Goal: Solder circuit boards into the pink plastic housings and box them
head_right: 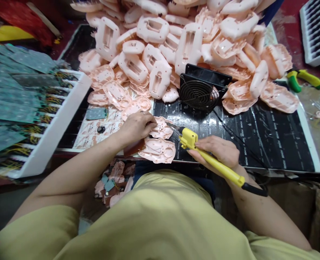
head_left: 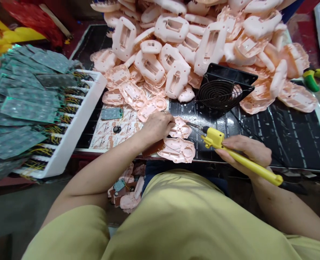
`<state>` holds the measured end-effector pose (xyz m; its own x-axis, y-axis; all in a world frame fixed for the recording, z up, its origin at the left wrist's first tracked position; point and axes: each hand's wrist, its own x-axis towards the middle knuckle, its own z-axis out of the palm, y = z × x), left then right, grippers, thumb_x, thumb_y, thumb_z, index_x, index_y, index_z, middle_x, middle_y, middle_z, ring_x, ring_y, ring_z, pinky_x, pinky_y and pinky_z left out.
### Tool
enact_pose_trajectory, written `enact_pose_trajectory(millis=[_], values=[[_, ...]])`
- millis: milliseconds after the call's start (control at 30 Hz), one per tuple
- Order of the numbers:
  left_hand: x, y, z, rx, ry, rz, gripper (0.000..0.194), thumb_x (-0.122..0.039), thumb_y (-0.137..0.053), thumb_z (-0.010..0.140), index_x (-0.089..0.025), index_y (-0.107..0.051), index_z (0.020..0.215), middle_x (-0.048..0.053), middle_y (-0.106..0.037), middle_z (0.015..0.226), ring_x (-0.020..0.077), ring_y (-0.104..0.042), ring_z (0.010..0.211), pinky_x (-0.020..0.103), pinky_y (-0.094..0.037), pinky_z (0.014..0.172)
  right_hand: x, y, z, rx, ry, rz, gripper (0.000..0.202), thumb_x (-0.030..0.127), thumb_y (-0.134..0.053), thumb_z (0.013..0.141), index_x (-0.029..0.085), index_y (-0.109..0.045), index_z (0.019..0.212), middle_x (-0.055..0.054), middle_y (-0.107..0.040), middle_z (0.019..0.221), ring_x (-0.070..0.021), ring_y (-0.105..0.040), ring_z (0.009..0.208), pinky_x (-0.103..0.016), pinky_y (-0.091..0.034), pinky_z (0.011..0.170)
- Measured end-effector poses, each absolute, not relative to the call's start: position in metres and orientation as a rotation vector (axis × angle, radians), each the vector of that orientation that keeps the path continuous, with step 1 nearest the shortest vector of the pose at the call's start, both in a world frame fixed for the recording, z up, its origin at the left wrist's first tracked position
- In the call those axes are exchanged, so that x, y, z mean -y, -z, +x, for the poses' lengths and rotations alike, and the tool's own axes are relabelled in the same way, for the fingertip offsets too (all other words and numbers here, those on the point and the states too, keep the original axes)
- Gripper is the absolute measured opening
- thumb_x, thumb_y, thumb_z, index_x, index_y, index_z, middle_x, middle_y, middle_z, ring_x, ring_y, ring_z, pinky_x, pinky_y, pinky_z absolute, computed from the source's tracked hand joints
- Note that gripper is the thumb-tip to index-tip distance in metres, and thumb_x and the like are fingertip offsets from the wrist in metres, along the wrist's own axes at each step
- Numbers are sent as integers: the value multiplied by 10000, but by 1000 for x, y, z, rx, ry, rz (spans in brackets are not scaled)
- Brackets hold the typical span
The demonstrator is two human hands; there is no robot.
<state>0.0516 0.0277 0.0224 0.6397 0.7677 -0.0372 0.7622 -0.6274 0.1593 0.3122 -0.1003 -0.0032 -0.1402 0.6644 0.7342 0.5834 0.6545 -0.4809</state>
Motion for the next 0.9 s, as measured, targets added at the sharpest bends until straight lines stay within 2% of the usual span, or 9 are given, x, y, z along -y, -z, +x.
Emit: enact_pose_trajectory(millis=[133,267,333,433,600,700,900], values=[[-25,-18,47,-1211,-148,2738,220,-195,-536,912,-119,-736,858,99,-716,912,227,-656,839,335,-480,784,105,0,307,1798,5,-1209,431,233,-809,715,250,-644,1113,-11,-758,880,-169,-719,674,-261,-614,637],[-25,-16,37,-1178,-388,2670,182,-224,-585,900,-161,-754,921,76,-717,977,207,-640,879,338,-462,842,109,2,307,1808,58,-1246,673,277,-794,742,242,-508,1351,-3,-759,889,-171,-725,696,-281,-626,716],[-27,-17,34,-1225,-407,2559,151,-224,-625,875,-177,-753,938,48,-725,893,198,-635,857,343,-446,863,110,3,307,1828,69,-1228,645,271,-799,737,235,-535,1324,-2,-758,885,-170,-724,693,-270,-623,679],[-30,-23,32,-1215,-255,2450,100,-245,-678,839,-185,-752,868,20,-724,803,195,-620,837,354,-421,882,109,4,305,1883,66,-1139,479,231,-810,720,222,-629,1163,-16,-757,881,-169,-719,679,-256,-612,613],[-29,-30,37,-1189,-89,2486,119,-274,-692,818,-177,-741,770,35,-723,864,222,-585,924,380,-377,917,105,4,296,1898,-138,-941,306,170,-795,727,236,-647,987,11,-736,771,-159,-710,664,-254,-610,592],[-28,-32,39,-1205,-25,2507,125,-276,-681,813,-176,-740,767,40,-722,896,237,-573,947,398,-357,926,102,5,293,1912,-145,-905,276,149,-797,719,221,-635,930,4,-734,769,-149,-707,670,-247,-611,611],[-29,-34,41,-1213,65,2537,138,-273,-650,809,-186,-757,801,44,-718,929,255,-557,958,403,-349,901,97,1,289,1965,-141,-862,273,145,-797,718,188,-635,933,-29,-734,773,-141,-701,678,-228,-608,619]])
